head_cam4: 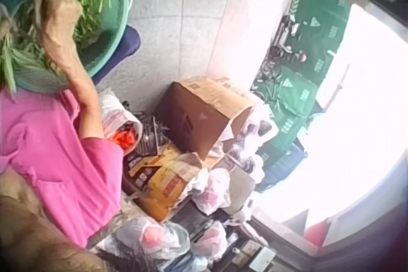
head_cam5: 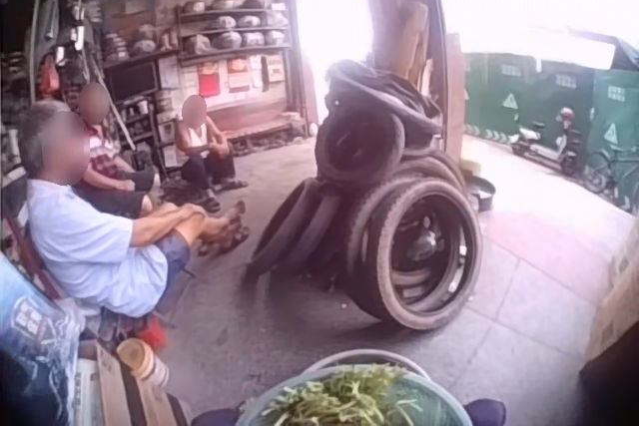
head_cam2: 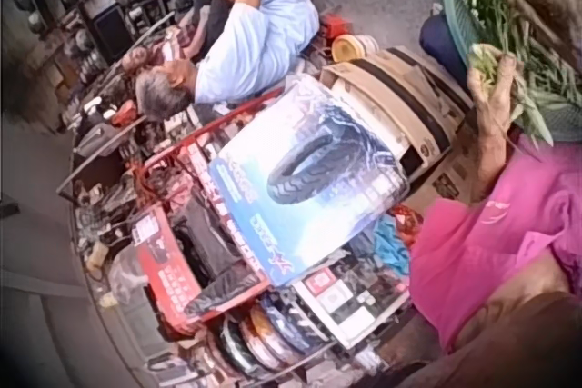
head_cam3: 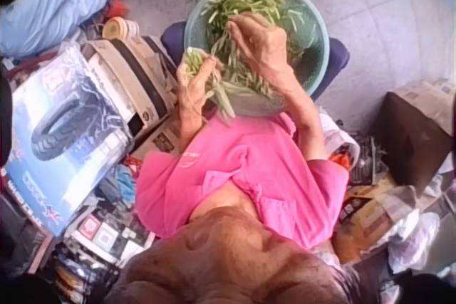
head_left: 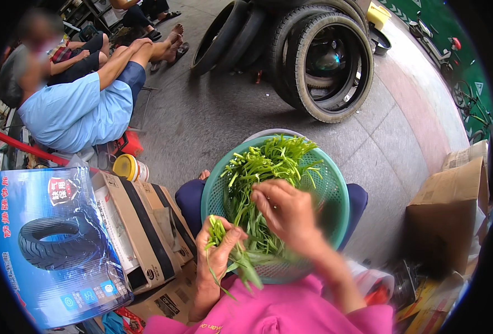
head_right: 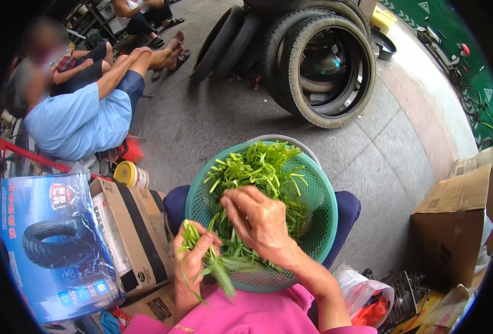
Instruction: The person sits on the floor and picks through a basket of green leafy vegetables, snapping off stems and separating leaves by hand. The prepared greens are placed back into the basket.
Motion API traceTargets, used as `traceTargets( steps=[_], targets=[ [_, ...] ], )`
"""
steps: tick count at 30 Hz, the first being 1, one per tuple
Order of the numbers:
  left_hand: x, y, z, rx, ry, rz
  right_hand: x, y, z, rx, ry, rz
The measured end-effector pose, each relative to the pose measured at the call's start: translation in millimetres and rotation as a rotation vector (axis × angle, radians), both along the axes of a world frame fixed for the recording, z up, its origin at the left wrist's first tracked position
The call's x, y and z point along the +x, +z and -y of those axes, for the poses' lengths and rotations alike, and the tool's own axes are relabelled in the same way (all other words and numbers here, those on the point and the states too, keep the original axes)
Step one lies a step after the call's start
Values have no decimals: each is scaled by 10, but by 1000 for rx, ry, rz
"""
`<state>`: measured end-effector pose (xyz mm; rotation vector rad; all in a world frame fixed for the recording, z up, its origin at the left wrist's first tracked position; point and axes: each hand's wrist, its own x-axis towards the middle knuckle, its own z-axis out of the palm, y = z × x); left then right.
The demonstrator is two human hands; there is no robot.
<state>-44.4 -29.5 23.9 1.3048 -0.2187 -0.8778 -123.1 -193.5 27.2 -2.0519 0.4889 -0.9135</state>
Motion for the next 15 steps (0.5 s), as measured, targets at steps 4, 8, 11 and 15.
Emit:
traceTargets(
  steps=[4, 8, 11, 15],
  targets=[
    [151, -147, -136, -39, 85, -73, 156, -244, 178, -349, -99, -441],
    [293, -177, -308, -71, 121, -254, 121, -334, 178, -427, 73, -496],
    [325, -143, -285, -99, 164, -139, 16, -175, 53, -302, 32, -418],
    [364, -81, -293, -77, 166, 25, -278, 58, 88, -44, 8, -183]
  ],
)
